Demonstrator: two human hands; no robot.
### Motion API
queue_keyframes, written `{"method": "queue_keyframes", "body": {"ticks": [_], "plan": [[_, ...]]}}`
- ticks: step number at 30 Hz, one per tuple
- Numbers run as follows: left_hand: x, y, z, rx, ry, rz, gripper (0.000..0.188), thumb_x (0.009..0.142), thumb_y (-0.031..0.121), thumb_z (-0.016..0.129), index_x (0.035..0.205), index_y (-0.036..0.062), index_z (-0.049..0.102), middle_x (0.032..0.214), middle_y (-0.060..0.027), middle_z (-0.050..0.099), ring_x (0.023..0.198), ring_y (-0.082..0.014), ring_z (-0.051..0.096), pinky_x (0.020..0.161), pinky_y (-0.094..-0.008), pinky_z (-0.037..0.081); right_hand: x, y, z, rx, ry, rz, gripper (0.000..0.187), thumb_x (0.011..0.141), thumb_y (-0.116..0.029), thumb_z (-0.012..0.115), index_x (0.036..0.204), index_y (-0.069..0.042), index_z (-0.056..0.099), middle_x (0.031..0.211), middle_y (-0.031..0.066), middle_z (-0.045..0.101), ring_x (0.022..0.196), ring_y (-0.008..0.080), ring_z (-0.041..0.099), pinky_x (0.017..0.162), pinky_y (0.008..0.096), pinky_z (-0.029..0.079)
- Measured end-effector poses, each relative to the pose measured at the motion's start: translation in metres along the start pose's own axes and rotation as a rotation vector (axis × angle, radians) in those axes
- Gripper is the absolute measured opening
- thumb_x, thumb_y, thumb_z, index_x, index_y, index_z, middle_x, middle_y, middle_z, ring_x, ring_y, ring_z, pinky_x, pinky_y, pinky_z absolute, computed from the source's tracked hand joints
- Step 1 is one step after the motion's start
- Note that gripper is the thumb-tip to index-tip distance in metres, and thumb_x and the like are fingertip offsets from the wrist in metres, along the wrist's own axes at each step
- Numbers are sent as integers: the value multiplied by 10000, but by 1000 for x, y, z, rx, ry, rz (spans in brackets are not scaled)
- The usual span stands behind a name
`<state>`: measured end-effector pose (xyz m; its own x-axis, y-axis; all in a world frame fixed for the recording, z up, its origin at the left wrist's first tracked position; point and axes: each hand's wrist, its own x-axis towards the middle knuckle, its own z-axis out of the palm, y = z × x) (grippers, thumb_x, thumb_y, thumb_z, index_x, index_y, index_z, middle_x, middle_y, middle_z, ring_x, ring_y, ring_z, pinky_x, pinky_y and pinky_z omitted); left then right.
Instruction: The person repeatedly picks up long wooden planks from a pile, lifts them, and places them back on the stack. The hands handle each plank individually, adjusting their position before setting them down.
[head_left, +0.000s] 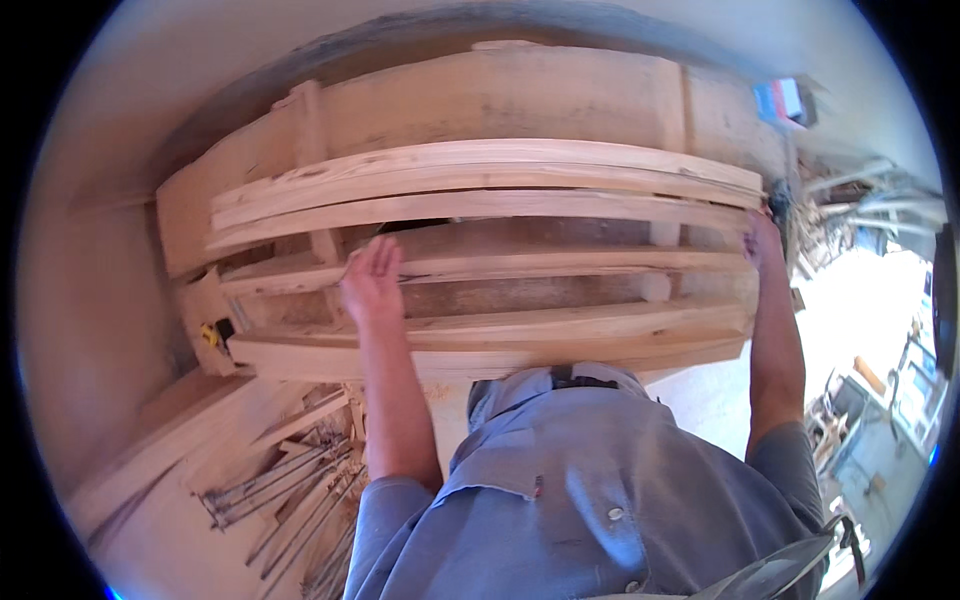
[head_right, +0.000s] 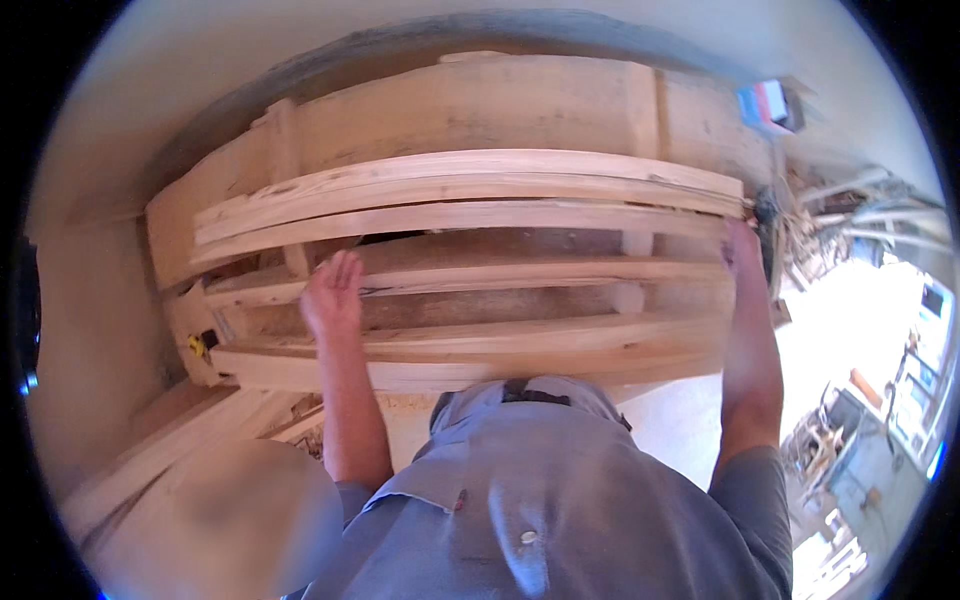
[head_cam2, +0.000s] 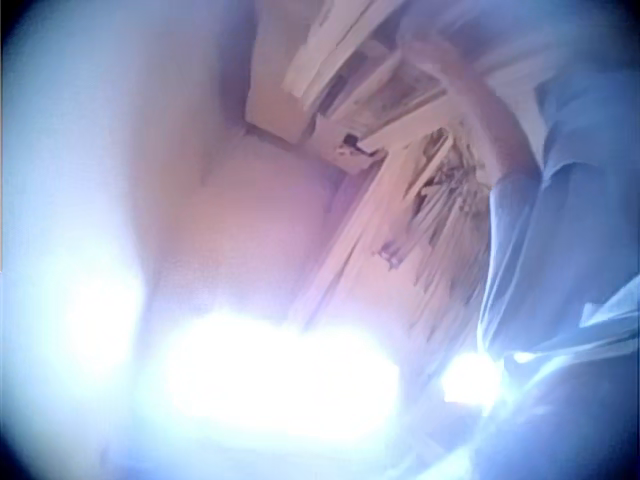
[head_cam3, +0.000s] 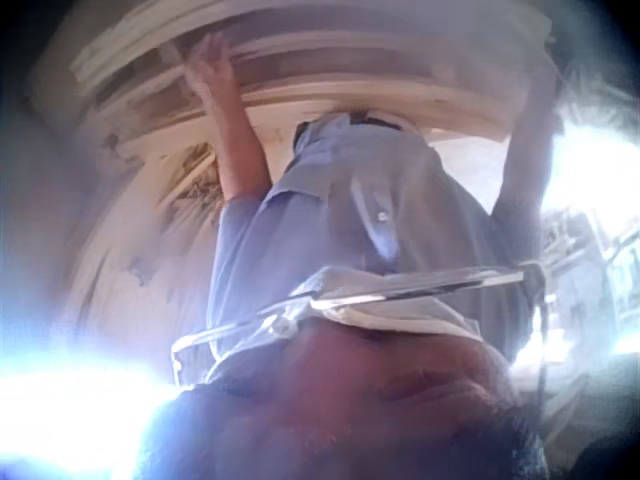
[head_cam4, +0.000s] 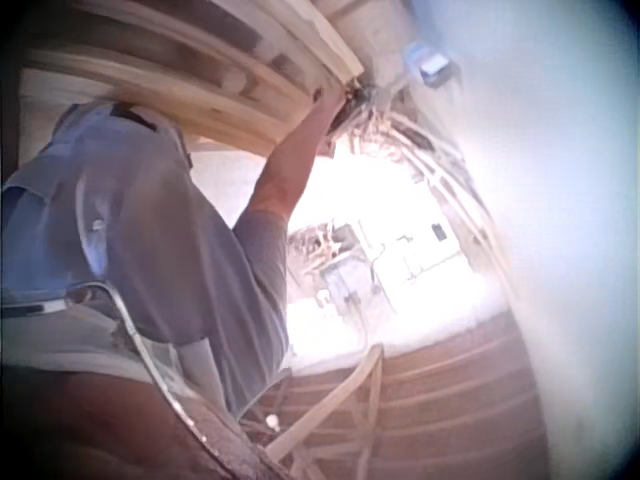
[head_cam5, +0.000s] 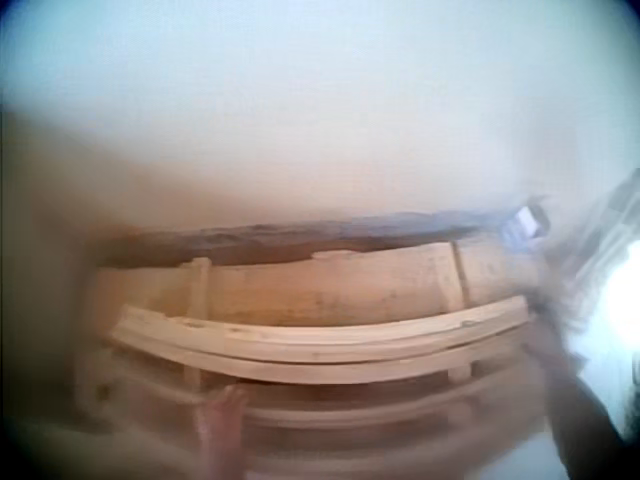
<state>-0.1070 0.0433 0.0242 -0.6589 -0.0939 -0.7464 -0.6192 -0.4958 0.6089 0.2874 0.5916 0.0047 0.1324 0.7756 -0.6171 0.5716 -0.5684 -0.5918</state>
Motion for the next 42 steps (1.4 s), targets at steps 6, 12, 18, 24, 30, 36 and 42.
{"method": "queue_keyframes", "body": {"ticks": [6,12,18,24,30,36,42], "plan": [[0,-8,-19,167,-48,122,309,926,34,538,1195,-43,407,1249,-295,535,1091,-378,600,957,-470,514,17,21,-16,20,-295,-162,106,840,-214,674,871,-114,655,609,-77,496,507,52,486,434,208,335],[-10,-37,9,307,-148,92,507,919,36,557,1351,-62,311,1229,-270,555,1050,-338,626,918,-418,530,21,87,-19,-262,24,-508,283,762,-88,669,1032,-11,706,872,43,686,797,134,634,715,259,490],[-6,-53,46,414,-165,99,682,926,70,552,1453,-86,149,1252,-267,531,1080,-333,607,959,-399,500,15,87,-11,-290,181,-615,313,743,-97,679,1038,5,702,904,79,698,839,138,640,770,283,503],[-13,-50,62,453,-135,140,420,908,87,553,1240,-132,418,1166,-214,538,1091,-317,584,958,-372,480,18,49,3,-254,68,-536,189,818,-142,663,945,-4,684,822,43,662,778,134,625,738,276,508],[10,-34,62,375,35,45,372,878,129,601,1174,-68,490,1175,-200,524,1095,-313,563,939,-360,475,62,59,20,-20,-286,-324,218,881,-258,662,865,-42,692,729,-7,622,691,81,565,621,272,455],[23,-32,73,325,195,67,445,857,120,611,1273,43,472,1254,-202,464,1162,-345,482,978,-487,432,26,18,20,-188,-344,-211,242,873,-310,684,730,-141,586,640,-65,490,554,51,407,532,211,314],[63,-39,65,253,99,-116,464,880,215,639,1295,74,487,1266,-180,473,1178,-348,461,967,-578,420,42,11,-11,-305,-512,-152,323,841,-430,687,721,-143,599,632,-74,453,533,42,347,494,244,253]]}}
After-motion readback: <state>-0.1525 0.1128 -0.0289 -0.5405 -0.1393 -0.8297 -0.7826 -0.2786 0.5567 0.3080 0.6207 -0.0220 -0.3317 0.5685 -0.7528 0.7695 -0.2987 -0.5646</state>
